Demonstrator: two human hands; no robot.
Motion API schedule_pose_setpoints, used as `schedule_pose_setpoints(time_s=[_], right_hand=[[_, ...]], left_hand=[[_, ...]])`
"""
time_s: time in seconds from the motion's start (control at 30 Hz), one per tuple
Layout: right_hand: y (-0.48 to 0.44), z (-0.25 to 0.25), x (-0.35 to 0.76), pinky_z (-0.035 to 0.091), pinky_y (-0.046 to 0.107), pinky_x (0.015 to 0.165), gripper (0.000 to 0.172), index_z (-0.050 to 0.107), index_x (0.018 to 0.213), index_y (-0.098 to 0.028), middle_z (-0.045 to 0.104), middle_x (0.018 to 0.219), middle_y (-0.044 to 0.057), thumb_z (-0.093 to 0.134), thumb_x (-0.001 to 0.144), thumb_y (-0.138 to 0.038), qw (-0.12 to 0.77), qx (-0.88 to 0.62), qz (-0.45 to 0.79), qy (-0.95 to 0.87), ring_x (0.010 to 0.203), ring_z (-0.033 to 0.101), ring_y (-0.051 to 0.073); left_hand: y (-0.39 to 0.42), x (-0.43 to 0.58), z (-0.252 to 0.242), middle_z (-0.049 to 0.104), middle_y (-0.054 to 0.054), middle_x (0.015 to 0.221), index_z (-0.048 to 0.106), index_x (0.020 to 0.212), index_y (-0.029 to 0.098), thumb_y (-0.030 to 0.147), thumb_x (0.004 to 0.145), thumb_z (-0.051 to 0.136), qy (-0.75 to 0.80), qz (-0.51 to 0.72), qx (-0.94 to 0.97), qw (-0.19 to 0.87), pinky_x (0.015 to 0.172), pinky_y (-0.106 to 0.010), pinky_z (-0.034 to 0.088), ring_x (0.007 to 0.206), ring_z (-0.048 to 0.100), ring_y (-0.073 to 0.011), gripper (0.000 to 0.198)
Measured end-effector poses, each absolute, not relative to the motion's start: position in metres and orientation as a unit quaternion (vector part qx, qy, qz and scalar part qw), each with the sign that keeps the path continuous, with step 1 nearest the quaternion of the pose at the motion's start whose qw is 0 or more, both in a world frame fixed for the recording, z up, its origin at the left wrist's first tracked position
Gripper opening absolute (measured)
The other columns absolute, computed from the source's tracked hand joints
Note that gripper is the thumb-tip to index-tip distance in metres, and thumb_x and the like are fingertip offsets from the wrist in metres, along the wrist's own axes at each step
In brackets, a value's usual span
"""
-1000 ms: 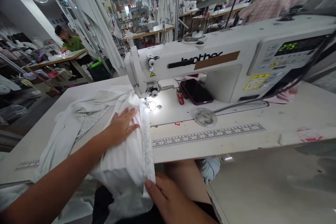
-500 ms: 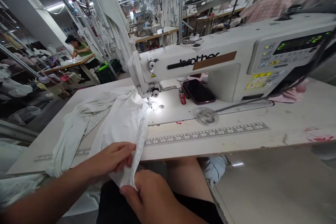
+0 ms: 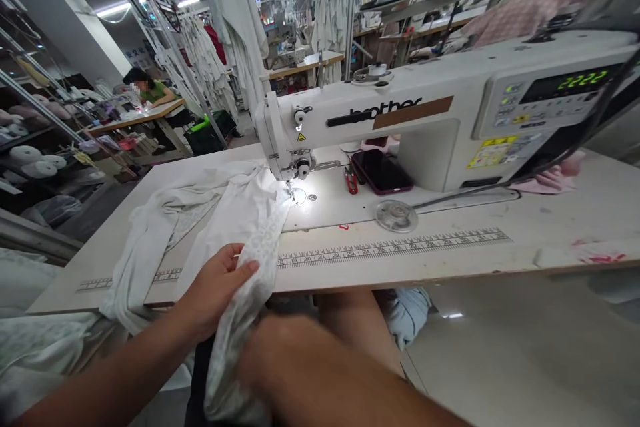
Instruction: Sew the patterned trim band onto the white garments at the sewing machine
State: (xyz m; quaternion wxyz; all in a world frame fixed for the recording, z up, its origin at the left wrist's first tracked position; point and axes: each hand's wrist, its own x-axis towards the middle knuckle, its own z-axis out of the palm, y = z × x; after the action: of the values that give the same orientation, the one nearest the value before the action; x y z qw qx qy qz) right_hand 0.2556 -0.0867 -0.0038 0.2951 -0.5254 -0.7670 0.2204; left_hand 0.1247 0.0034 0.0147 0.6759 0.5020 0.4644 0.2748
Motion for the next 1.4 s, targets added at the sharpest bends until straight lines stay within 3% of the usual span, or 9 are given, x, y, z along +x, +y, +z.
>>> schedule_pose_setpoints(time_s=[0.17,0.37,0.57,0.77,0.93,1.1,1.27,1.4], right_hand=[[-0.026,0.019,0.305,0.045,0.036,0.080,0.020,0.071,0.094,-0.015,0.068,0.092,0.009,0.051,0.092,-0.012,0.302,-0.530,0.111,-0.785,0.093,0.058,0.022],[-0.001,0.016,0.302,0.042,0.028,0.072,0.020,0.069,0.073,-0.017,0.067,0.076,0.002,0.060,0.083,-0.003,0.235,-0.407,0.105,-0.876,0.083,0.055,0.017],[-0.016,0.026,0.299,0.042,0.030,0.074,0.019,0.069,0.078,-0.016,0.067,0.080,0.002,0.056,0.089,-0.008,0.196,-0.325,0.115,-0.918,0.085,0.053,0.018],[-0.025,0.031,0.293,0.042,0.031,0.074,0.019,0.067,0.080,-0.014,0.065,0.081,0.003,0.053,0.092,-0.011,0.153,-0.310,0.092,-0.934,0.084,0.052,0.018],[-0.037,0.039,0.288,0.041,0.030,0.076,0.018,0.067,0.083,-0.015,0.065,0.083,0.002,0.053,0.094,-0.013,0.146,-0.309,0.077,-0.936,0.087,0.053,0.018],[-0.051,0.044,0.288,0.042,0.032,0.078,0.014,0.065,0.084,-0.017,0.064,0.082,0.002,0.054,0.092,-0.013,0.150,-0.304,0.087,-0.937,0.086,0.052,0.018],[-0.071,0.042,0.290,0.046,0.033,0.078,0.018,0.064,0.086,-0.018,0.065,0.085,0.004,0.048,0.095,-0.017,0.171,-0.319,0.048,-0.931,0.085,0.055,0.019],[-0.094,0.024,0.296,0.049,0.035,0.083,0.028,0.066,0.098,-0.018,0.068,0.093,0.007,0.038,0.099,-0.020,0.224,-0.358,-0.019,-0.906,0.092,0.060,0.020]], left_hand=[[-0.006,0.118,0.009,0.068,-0.004,0.094,0.048,0.113,0.019,0.028,0.074,0.074,0.449,0.282,0.536,0.657,0.074,-0.029,0.049,0.083,0.064,-0.0179,0.048],[-0.010,0.107,0.004,0.068,-0.003,0.089,0.039,0.121,0.020,0.026,0.074,0.075,0.450,0.273,0.501,0.687,0.072,-0.028,0.048,0.078,0.063,-0.0159,0.060],[-0.015,0.103,0.010,0.067,-0.002,0.084,0.033,0.129,0.017,0.025,0.069,0.079,0.469,0.253,0.460,0.710,0.071,-0.029,0.046,0.075,0.062,-0.0162,0.076],[-0.021,0.098,0.009,0.064,0.001,0.080,0.037,0.128,0.019,0.021,0.067,0.080,0.483,0.252,0.432,0.719,0.073,-0.026,0.045,0.076,0.061,-0.0137,0.075],[-0.028,0.093,0.010,0.064,-0.002,0.091,0.038,0.130,0.020,0.022,0.066,0.081,0.462,0.244,0.422,0.741,0.077,-0.028,0.045,0.081,0.060,-0.0150,0.077],[-0.040,0.093,0.021,0.063,-0.006,0.109,0.038,0.132,0.021,0.020,0.067,0.081,0.442,0.234,0.401,0.768,0.090,-0.032,0.043,0.100,0.059,-0.0189,0.078],[-0.053,0.094,0.016,0.064,-0.006,0.098,0.045,0.125,0.016,0.023,0.064,0.085,0.353,0.214,0.396,0.820,0.077,-0.028,0.044,0.088,0.061,-0.0176,0.073],[-0.054,0.090,0.010,0.062,-0.004,0.096,0.046,0.124,0.018,0.026,0.064,0.084,0.318,0.120,0.498,0.798,0.068,-0.024,0.043,0.082,0.059,-0.0156,0.071]])
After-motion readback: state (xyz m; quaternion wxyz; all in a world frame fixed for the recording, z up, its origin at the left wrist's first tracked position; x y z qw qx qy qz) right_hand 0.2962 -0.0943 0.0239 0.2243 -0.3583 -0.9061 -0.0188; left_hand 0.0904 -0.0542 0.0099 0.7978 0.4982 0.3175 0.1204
